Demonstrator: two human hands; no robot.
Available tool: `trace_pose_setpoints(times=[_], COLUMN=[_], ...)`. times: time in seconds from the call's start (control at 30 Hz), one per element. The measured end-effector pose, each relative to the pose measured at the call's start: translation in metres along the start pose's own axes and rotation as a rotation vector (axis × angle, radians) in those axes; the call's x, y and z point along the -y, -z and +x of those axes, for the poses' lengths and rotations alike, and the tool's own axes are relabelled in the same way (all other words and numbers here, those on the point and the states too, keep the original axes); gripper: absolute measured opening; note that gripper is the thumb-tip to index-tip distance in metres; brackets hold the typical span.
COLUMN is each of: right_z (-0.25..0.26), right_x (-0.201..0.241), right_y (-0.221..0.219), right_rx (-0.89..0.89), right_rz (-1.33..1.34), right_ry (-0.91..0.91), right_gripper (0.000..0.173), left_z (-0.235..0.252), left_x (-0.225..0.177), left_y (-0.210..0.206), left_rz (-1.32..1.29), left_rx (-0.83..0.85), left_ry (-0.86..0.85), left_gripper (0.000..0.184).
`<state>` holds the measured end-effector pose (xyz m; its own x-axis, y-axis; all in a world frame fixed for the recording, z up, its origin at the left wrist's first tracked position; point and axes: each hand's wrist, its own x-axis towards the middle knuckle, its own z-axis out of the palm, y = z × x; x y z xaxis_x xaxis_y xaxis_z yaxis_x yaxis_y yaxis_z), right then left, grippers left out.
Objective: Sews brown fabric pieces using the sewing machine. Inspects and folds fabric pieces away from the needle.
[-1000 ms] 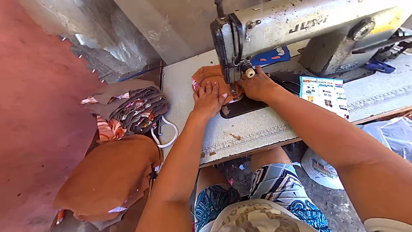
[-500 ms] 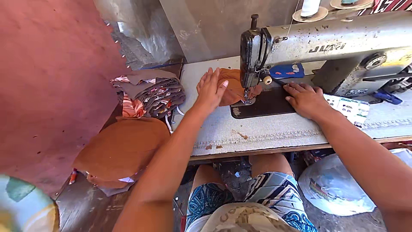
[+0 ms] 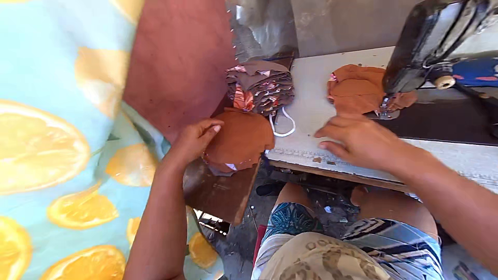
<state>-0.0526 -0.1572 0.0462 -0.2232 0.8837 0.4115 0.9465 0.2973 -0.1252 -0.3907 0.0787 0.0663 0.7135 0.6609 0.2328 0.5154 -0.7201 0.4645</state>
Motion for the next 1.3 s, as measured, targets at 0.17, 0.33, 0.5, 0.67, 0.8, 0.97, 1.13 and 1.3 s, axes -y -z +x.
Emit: trace_pose_setpoints(times=[0.17,0.33,0.5,0.67,0.8,0.97,1.13,1.3], right_z=[0.089,0.124,0.131,0.136,0.126,0.116,0.121,0.129], right_x=[0.065,0.096,0.098,0.097,0.096,0.098,0.097,0.095], right_y=[-0.067,-0.096,-0.094,-0.091,-0.1,-0.109,-0.11,-0.101], right_rx=[-0.084,-0.032,-0.004,-0.009,-0.069,-0.033,-0.068,-0.006], right_rz=[0.151,0.148,0.189,0.269,0.192,0.023,0.054,0.386], right_ry=[0.198,0.217,0.177,0.09,0.217,0.294,0.26,0.071], right_gripper=[0.02,0.035,0.012,0.01,0.014,0.029,0.011,0.007], left_z=[-0.019,-0.041,-0.057,-0.065,-0.07,-0.071,-0.073,-0.076], left_x=[0.025,0.018,0.025,0.025,0.023,0.022,0.018,0.019], left_y=[-0.012,-0.021,-0.032,-0.039,-0.045,-0.049,-0.051,-0.052], left_rz=[0.079,-0.195,-0.37,-0.436,-0.328,-0.185,-0.218,-0.28], left_rx=[-0.003,-0.151,-0.054,-0.151,-0.203,-0.24,-0.246,-0.224], left_ry=[0.101,-0.109,-0.128,-0.172,-0.172,-0.155,-0.138,-0.153], left_gripper=[0.036,0.031,0.035,0.039,0.033,0.016,0.02,0.032])
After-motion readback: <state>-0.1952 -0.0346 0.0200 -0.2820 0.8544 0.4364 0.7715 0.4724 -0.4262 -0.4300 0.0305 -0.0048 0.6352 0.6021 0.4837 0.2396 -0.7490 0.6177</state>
